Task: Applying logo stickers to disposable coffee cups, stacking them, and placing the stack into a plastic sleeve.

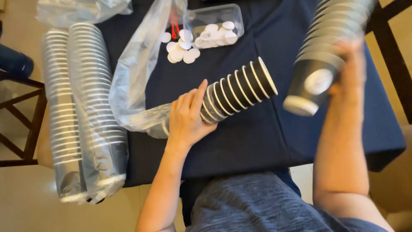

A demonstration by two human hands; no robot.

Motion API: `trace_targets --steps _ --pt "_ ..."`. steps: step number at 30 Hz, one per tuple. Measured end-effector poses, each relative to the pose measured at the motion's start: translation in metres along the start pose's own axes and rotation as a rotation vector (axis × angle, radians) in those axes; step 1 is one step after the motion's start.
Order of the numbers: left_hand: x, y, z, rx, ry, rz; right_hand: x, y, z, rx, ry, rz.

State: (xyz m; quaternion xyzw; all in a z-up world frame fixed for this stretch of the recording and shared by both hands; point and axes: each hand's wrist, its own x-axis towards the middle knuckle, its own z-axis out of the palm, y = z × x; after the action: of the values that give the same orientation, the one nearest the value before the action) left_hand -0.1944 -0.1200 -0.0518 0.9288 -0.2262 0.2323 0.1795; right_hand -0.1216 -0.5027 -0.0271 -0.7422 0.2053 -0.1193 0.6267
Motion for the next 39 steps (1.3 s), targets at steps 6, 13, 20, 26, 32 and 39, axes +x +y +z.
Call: trace_targets --steps 6,13,20,26,32,39 --pt "-0.001 0.012 -0.007 -0.043 -0.008 0.053 0.016 -0.019 -0.001 0.901 -0.046 -0.502" --pt "0.001 0.003 -0.017 -0.233 -0.116 -0.015 -0.01 0.002 0.033 0.968 -0.164 -0.699" --pt "0.017 0.004 -0.025 -0.41 -0.371 -0.067 -0.075 -0.003 0.074 0.966 -0.166 -0.576" --pt "0.021 -0.015 -0.029 -0.424 -0.447 -0.112 -0.095 0.026 0.052 0.912 0.005 -0.143" --pt "0.034 0.003 -0.034 -0.208 -0.861 -0.094 -0.038 0.063 -0.047 0.885 0.155 0.021" --pt "0.018 0.01 0.003 0.054 -0.697 0.062 -0.045 0.112 -0.045 0.431 0.402 -0.041"
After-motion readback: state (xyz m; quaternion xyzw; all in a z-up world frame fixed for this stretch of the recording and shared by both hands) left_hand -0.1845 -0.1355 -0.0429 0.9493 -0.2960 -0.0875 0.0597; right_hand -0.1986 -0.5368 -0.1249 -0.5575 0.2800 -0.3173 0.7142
